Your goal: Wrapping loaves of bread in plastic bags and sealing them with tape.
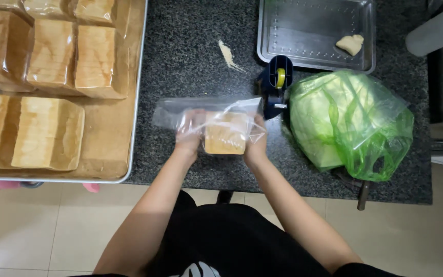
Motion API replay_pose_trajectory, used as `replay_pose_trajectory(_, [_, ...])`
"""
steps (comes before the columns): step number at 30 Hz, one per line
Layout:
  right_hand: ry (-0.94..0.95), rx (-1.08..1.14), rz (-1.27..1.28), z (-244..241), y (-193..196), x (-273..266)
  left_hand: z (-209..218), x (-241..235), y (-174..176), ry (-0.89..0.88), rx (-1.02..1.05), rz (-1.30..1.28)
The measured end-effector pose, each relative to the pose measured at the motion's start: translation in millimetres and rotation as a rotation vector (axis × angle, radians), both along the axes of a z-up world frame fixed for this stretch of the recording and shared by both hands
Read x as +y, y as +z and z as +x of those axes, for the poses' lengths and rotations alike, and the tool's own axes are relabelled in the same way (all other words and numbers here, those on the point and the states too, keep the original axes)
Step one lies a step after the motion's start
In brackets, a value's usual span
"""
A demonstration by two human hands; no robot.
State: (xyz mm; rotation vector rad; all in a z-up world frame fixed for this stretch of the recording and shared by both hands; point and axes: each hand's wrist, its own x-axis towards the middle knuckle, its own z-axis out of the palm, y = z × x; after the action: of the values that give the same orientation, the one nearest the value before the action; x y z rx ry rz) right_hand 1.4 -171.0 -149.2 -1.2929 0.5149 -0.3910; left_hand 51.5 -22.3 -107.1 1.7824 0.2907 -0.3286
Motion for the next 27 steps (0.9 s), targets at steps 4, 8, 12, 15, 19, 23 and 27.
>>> replay_pose_trajectory(4, [-0.098, 0.089, 0.102, -7, 4, 11, -3, 5, -40, 0.139, -0.005, -0.166])
replay_pose_trajectory(8, [-0.075, 0.088, 0.04, -9, -16, 8, -16, -6, 9, 0.254, 0.007, -0.25])
replay_pose_trajectory(12, [-0.034, 0.188, 0.103, -10, 16, 14, -20, 3, 5, 0.237, 0.081, -0.351])
replay_pose_trajectory(15, [-0.042, 0.185, 0.078, -16, -21, 7, -31, 6, -24, 0.223, 0.021, -0.281])
replay_pose_trajectory(19, [-0.064, 0.025, 0.075, -15, -2, 15, -27, 4, -15, 0.167, -0.011, -0.203])
replay_pose_trajectory(23, [-0.018, 0.012, -0.173, -17, -30, 10, -29, 1, -10, 0.086, -0.097, -0.085])
replay_pose_trajectory(27, [-0.008, -0.013, -0.258, -24, -103, -8, -24, 11, -44, 0.073, -0.013, -0.18])
